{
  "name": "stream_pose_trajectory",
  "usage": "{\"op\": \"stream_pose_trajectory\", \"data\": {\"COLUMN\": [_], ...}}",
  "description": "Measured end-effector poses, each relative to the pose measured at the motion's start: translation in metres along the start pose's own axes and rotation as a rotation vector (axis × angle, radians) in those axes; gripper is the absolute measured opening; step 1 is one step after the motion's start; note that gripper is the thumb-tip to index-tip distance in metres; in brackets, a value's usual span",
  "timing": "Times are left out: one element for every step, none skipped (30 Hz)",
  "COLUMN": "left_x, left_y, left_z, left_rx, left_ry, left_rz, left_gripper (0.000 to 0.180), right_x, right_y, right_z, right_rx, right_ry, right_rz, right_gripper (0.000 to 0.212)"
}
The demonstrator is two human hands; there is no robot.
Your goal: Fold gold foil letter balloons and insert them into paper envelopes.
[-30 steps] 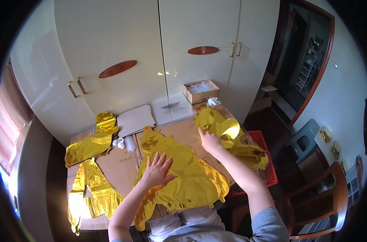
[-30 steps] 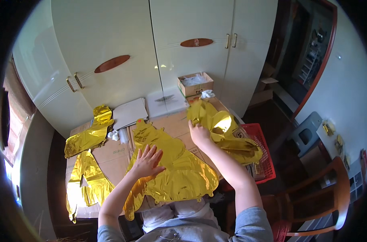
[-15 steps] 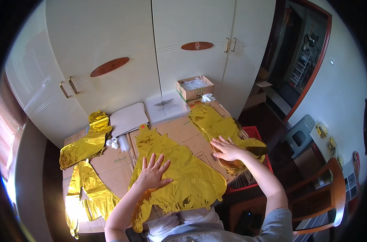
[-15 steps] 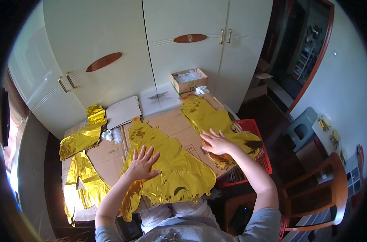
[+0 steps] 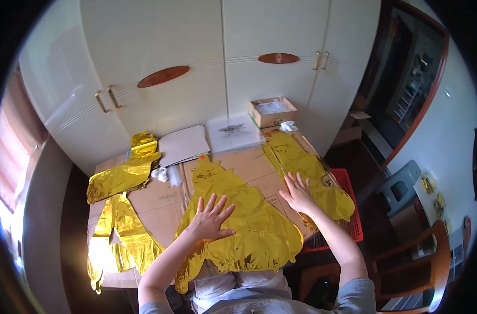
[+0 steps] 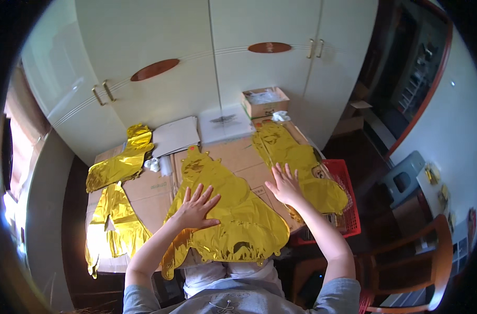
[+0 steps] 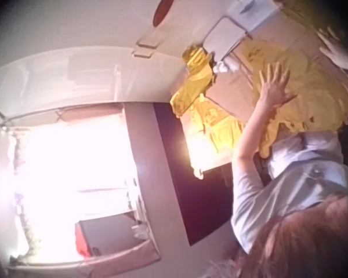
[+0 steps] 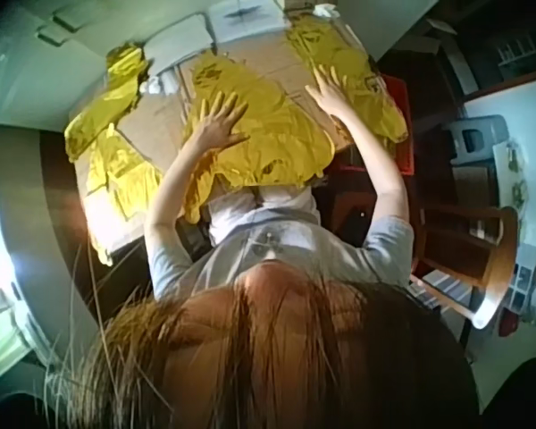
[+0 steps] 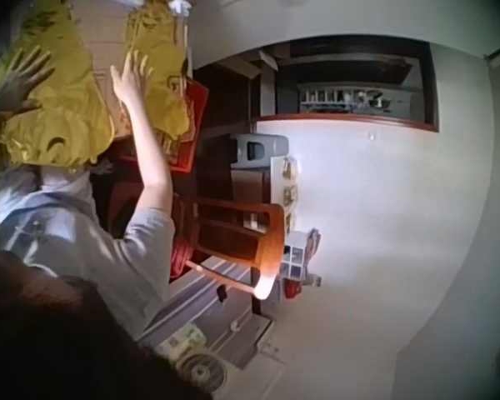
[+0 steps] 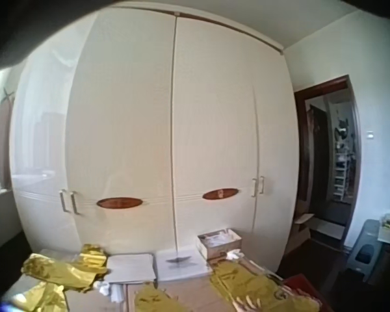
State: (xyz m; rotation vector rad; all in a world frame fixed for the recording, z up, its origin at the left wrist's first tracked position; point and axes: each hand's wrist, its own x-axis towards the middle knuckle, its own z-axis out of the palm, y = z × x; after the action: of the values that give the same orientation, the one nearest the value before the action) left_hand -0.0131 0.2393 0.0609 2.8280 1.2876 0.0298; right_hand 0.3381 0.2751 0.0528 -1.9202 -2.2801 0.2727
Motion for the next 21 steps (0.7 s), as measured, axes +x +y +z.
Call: {"op": "stream_pose_trajectory", "data": {"left_x": [-0.001, -0.003, -0.004, -0.006, -0.005, -0.007, -0.009, -0.011, -0.013, -0.016, -0.018, -0.022, -0.027, -0.03, -0.032, -0.034, -0.036, -0.035, -0.035, -0.033, -0.032], "left_y": [0.0, 0.0, 0.001, 0.001, 0.003, 0.005, 0.007, 0.009, 0.009, 0.009, 0.009, 0.009, 0.009, 0.009, 0.008, 0.007, 0.004, 0.001, -0.003, -0.007, -0.01], "left_z": [-0.001, -0.001, -0.002, -0.002, -0.001, 0.0, 0.0, -0.002, -0.002, -0.002, -0.002, -0.003, -0.003, -0.003, -0.003, -0.004, -0.005, -0.006, -0.006, -0.007, -0.007], "left_rx": [0.004, 0.009, 0.013, 0.008, -0.001, -0.006, -0.011, -0.008, -0.001, 0.006, 0.014, 0.012, 0.01, 0.003, 0.01, 0.016, 0.026, 0.025, 0.022, 0.021, 0.021], "left_ry": [-0.002, -0.007, -0.01, -0.009, -0.003, -0.001, 0.002, -0.007, -0.001, 0.004, 0.01, 0.011, 0.012, 0.014, 0.01, 0.007, 0.002, 0.003, 0.005, 0.012, 0.019], "left_rz": [0.002, 0.001, 0.005, 0.007, 0.015, 0.02, 0.024, 0.024, 0.018, 0.012, 0.006, 0.005, 0.005, 0.008, 0.006, 0.005, 0.002, -0.014, -0.017, -0.022, -0.027], "left_gripper": [0.089, 0.089, 0.089, 0.089, 0.089, 0.089, 0.089, 0.088, 0.088, 0.088, 0.088, 0.088, 0.087, 0.087, 0.086, 0.085, 0.084, 0.083, 0.083, 0.083, 0.083], "right_x": [-0.001, -0.005, -0.006, -0.007, -0.012, -0.019, -0.022, -0.026, -0.03, -0.035, -0.038, -0.042, -0.045, -0.047, -0.045, -0.042, -0.038, -0.033, -0.027, -0.02, -0.013], "right_y": [-0.006, -0.018, -0.028, -0.04, -0.049, -0.065, -0.074, -0.08, -0.084, -0.086, -0.086, -0.085, -0.083, -0.08, -0.08, -0.081, -0.085, -0.088, -0.092, -0.095, -0.096], "right_z": [0.0, -0.004, -0.002, 0.002, 0.005, 0.003, 0.009, 0.015, 0.02, 0.02, 0.024, 0.028, 0.03, 0.032, 0.034, 0.035, 0.035, 0.035, 0.035, 0.034, 0.036], "right_rx": [-0.007, -0.001, 0.075, 0.151, 0.222, 0.239, 0.231, 0.223, 0.215, 0.196, 0.224, 0.252, 0.279, 0.203, 0.162, 0.121, 0.084, 0.078, 0.072, 0.064, 0.065], "right_ry": [0.031, 0.055, 0.033, 0.008, -0.017, -0.028, -0.005, 0.02, 0.046, 0.078, 0.079, 0.081, 0.082, 0.093, 0.081, 0.068, 0.058, 0.055, 0.053, 0.054, 0.054], "right_rz": [-0.016, -0.083, -0.147, -0.21, -0.261, -0.313, -0.348, -0.379, -0.409, -0.433, -0.436, -0.438, -0.439, -0.453, -0.449, -0.444, -0.442, -0.435, -0.428, -0.425, -0.423], "right_gripper": [0.074, 0.071, 0.07, 0.069, 0.068, 0.066, 0.066, 0.067, 0.068, 0.069, 0.07, 0.07, 0.071, 0.074, 0.074, 0.075, 0.076, 0.076, 0.076, 0.076, 0.076]}}
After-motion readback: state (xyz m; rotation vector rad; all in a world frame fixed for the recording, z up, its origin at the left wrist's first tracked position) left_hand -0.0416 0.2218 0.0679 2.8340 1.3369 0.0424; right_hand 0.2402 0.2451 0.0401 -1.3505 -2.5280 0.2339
